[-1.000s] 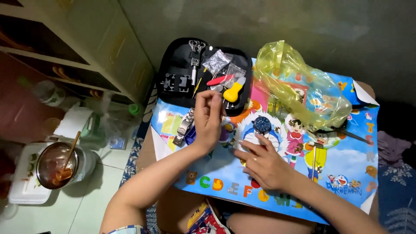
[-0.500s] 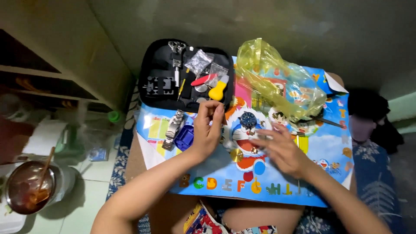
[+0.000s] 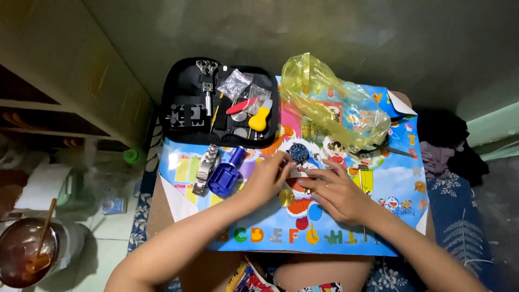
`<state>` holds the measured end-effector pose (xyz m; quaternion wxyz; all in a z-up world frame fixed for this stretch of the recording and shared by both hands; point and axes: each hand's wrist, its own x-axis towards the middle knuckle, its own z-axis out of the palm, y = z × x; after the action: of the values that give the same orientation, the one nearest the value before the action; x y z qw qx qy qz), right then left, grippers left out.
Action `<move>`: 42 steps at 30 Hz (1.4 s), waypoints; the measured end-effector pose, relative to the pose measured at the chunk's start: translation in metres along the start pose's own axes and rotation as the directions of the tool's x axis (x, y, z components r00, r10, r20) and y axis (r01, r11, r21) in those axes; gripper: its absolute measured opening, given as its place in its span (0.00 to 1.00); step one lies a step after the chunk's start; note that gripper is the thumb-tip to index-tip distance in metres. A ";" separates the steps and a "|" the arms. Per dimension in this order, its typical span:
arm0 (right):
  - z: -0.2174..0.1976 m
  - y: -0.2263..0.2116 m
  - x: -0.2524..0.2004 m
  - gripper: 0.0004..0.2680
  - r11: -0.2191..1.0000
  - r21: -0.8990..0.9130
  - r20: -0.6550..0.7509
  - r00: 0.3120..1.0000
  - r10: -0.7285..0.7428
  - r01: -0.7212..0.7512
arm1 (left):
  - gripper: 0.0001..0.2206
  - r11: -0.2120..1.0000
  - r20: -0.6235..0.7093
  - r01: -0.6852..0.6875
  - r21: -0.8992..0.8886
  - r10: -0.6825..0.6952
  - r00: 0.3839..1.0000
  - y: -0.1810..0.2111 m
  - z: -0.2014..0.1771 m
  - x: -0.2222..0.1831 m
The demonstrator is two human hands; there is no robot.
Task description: Polishing and performing maintenance on a watch case using specialized tools from a repair kit.
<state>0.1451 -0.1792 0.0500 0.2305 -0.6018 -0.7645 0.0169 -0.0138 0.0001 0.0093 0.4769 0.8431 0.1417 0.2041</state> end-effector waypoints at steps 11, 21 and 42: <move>0.022 0.005 0.015 0.10 0.704 0.645 -0.298 0.752 0.589 -0.296 | 0.04 0.981 0.089 -0.189 -0.049 0.192 0.977 -0.002 -0.002 -0.001; 0.034 0.009 0.021 0.08 0.863 0.504 -0.491 0.823 0.285 0.002 | 0.05 0.986 0.112 -0.155 -0.068 0.162 0.980 -0.012 -0.001 0.005; 0.029 0.007 0.031 0.08 0.898 0.436 -0.479 0.858 0.187 0.048 | 0.03 0.982 0.123 -0.186 0.023 0.182 0.976 -0.001 -0.005 0.008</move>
<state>0.1356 -0.1415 0.0316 0.5513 -0.5459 -0.6300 0.0353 -0.0095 0.0073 0.0123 0.4491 0.8714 0.0377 0.1935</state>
